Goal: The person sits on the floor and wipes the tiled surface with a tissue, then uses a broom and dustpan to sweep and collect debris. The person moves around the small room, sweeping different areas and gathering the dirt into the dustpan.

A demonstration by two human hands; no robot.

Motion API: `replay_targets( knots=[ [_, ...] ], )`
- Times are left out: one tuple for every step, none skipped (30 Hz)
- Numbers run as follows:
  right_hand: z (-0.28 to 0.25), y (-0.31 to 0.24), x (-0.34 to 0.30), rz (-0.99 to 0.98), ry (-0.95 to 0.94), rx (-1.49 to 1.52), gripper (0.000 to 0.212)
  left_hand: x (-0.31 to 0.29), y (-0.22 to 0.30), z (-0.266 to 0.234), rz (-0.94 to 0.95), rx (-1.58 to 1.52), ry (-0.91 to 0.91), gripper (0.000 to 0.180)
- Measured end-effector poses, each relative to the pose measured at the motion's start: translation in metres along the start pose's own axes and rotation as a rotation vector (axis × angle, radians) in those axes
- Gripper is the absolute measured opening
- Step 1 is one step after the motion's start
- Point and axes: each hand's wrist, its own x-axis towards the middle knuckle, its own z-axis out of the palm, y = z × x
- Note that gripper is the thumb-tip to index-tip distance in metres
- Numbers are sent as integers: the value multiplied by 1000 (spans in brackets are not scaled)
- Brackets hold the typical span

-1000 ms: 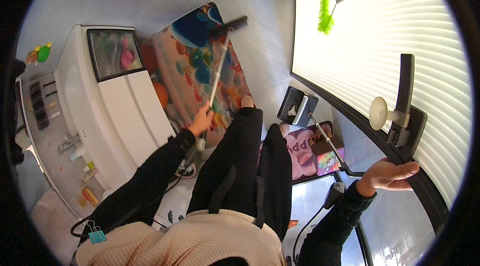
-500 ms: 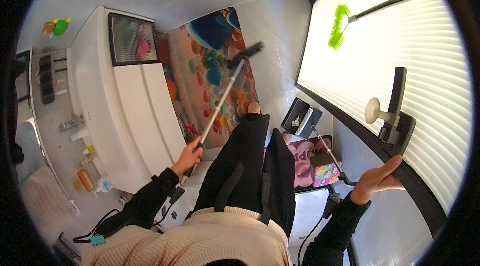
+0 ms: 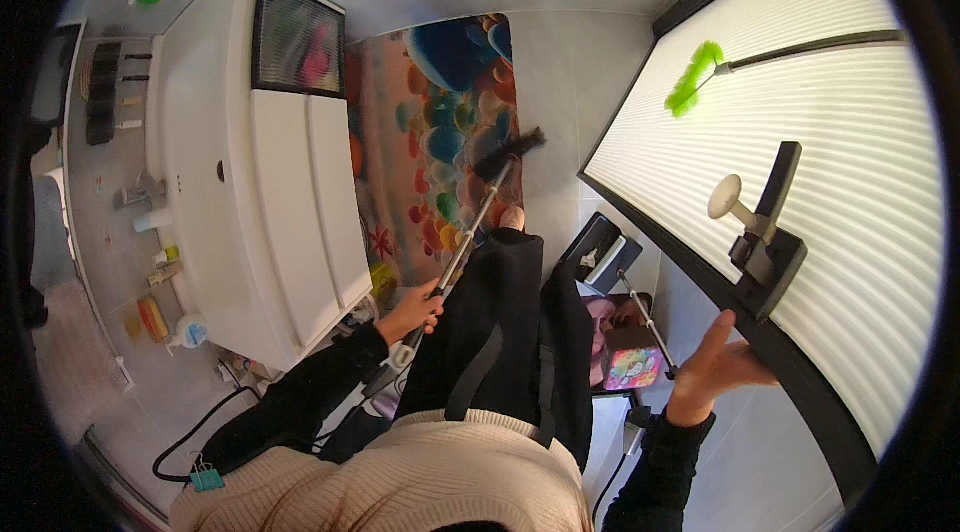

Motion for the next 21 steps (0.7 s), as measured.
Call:
replay_targets(
  knots=[
    [-1,0,-2,3,-26,53,72,-15,-4,-2,34,-31,-16,54],
    [-4,1,-3,-18,-56,27,73,-27,-5,-6,103,-76,-34,54],
    [-7,1,-4,-36,-85,19,74,-37,-9,-7,92,-54,-9,59],
    [-10,3,-4,-55,-114,14,75,-45,-15,-5,73,-72,10,59],
    [-12,2,-6,-70,-172,6,77,-51,-20,-4,95,-113,47,59],
    [-14,4,-6,-58,-213,-24,78,-53,-26,-1,61,-151,96,58],
    [-16,4,-7,-69,-250,-37,79,-55,-33,2,98,-197,144,60],
    [-17,6,-8,-73,-278,-27,80,-52,-39,7,145,-231,234,55],
    [-16,7,-8,-45,-299,11,88,-49,-45,10,219,-249,303,55],
    [-16,10,-8,-45,-331,-11,92,-44,-50,13,257,-270,354,56],
    [-17,13,-8,-43,-362,-25,95,-38,-53,14,294,-276,385,53],
    [-17,18,-7,-38,-390,-42,99,-32,-56,14,364,-289,445,38],
    [-19,26,-2,-113,-399,-61,108,-25,-57,12,349,-274,477,27],
    [-19,33,2,-129,-409,-73,105,-19,-59,10,387,-252,531,16],
    [-18,43,7,-190,-428,-88,101,-13,-61,8,392,-258,541,12],
    [-17,51,14,-250,-431,-111,98,-9,-64,6,438,-247,579,13],
    [-16,59,19,-287,-415,-128,91,-5,-68,4,411,-302,612,12],
    [-12,63,25,-313,-401,-99,84,-2,-73,2,410,-312,619,12],
    [-9,68,29,-333,-413,-159,77,0,-79,2,456,-258,636,14],
    [-5,69,34,-391,-384,-184,69,2,-85,2,446,-223,624,15],
    [-1,69,39,-365,-388,-104,53,4,-92,2,469,-260,613,15]
  ],
)
